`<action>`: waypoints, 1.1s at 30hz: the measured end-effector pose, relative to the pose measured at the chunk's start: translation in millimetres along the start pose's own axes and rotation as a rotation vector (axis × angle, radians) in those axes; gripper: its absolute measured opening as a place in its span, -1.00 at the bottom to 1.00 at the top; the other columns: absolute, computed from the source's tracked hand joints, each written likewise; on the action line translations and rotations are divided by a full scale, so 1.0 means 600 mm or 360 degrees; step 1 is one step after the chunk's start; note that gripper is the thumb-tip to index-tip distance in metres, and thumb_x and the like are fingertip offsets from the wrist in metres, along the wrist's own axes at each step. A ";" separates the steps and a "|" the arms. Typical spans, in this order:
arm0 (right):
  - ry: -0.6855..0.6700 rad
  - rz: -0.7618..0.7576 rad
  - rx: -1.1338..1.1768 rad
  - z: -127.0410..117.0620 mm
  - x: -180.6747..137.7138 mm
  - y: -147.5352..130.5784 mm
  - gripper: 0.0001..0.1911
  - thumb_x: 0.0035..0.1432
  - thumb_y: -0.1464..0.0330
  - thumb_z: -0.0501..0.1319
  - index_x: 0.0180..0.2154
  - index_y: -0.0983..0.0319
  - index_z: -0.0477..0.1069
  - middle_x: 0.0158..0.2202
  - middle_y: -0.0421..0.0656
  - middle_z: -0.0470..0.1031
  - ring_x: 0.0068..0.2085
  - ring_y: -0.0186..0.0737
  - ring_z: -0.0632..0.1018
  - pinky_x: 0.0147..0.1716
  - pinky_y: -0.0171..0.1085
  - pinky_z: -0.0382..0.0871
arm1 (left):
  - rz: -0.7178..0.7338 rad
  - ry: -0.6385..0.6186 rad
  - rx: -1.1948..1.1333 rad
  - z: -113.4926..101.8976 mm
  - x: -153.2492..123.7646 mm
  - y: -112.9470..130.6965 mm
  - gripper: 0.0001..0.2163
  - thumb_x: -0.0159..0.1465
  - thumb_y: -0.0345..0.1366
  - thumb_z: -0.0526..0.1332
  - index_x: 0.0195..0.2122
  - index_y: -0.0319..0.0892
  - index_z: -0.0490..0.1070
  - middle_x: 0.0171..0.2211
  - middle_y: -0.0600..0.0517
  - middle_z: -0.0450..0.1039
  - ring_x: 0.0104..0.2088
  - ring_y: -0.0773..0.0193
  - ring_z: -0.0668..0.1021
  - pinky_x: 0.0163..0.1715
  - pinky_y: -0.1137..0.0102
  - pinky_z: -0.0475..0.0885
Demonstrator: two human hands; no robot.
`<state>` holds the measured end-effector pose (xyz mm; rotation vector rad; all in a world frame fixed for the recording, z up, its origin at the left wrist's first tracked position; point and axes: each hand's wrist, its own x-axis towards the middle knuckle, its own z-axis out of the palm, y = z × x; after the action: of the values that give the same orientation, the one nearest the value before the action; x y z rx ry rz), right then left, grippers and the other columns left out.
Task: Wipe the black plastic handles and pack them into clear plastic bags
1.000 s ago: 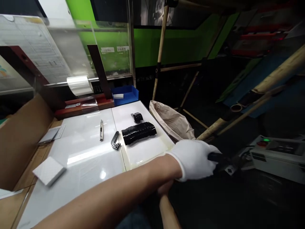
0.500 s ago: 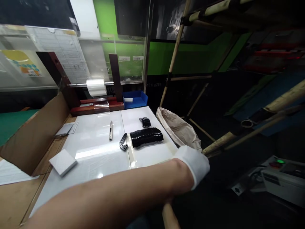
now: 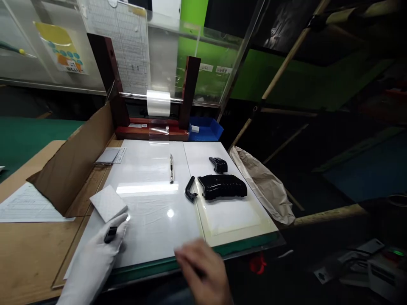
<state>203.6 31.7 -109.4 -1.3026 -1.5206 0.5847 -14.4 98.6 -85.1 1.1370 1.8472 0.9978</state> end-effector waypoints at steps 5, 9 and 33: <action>-0.0694 -0.0311 -0.0701 0.098 0.342 -0.015 -0.78 0.44 0.37 0.16 -0.05 0.23 0.57 -0.12 -0.12 0.62 -0.11 -0.23 0.59 -0.10 -0.23 0.51 | -0.0074 0.0106 0.0039 -0.044 0.030 -0.028 -0.48 0.12 0.17 0.33 -0.03 -0.08 0.56 -0.32 -0.03 0.63 -0.41 0.08 0.64 -0.41 0.31 0.56; -0.0825 -0.0278 -0.0955 0.194 0.498 0.048 -0.84 0.38 0.34 0.25 -0.08 0.28 0.51 0.00 -0.07 0.54 0.04 -0.10 0.55 0.07 0.00 0.46 | -0.0338 -0.0058 -0.0344 -0.042 0.021 -0.056 -0.41 0.06 0.33 0.29 -0.17 -0.10 0.53 -0.62 0.10 0.43 -0.65 0.16 0.49 -0.65 0.31 0.46; -0.1149 -0.0294 -0.0746 0.052 0.044 -0.081 -0.87 0.41 0.42 0.13 -0.22 0.22 0.43 -0.25 -0.18 0.48 -0.27 -0.26 0.46 -0.28 -0.30 0.34 | 0.0247 -0.0489 0.0313 0.044 0.093 0.093 -0.59 0.25 0.10 0.20 -0.24 -0.19 0.55 -0.44 0.01 0.55 -0.33 0.09 0.56 -0.30 0.29 0.40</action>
<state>156.9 48.6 -70.0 -1.3369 -2.4596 0.6365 9.5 173.6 -57.7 1.4810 1.6535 0.6875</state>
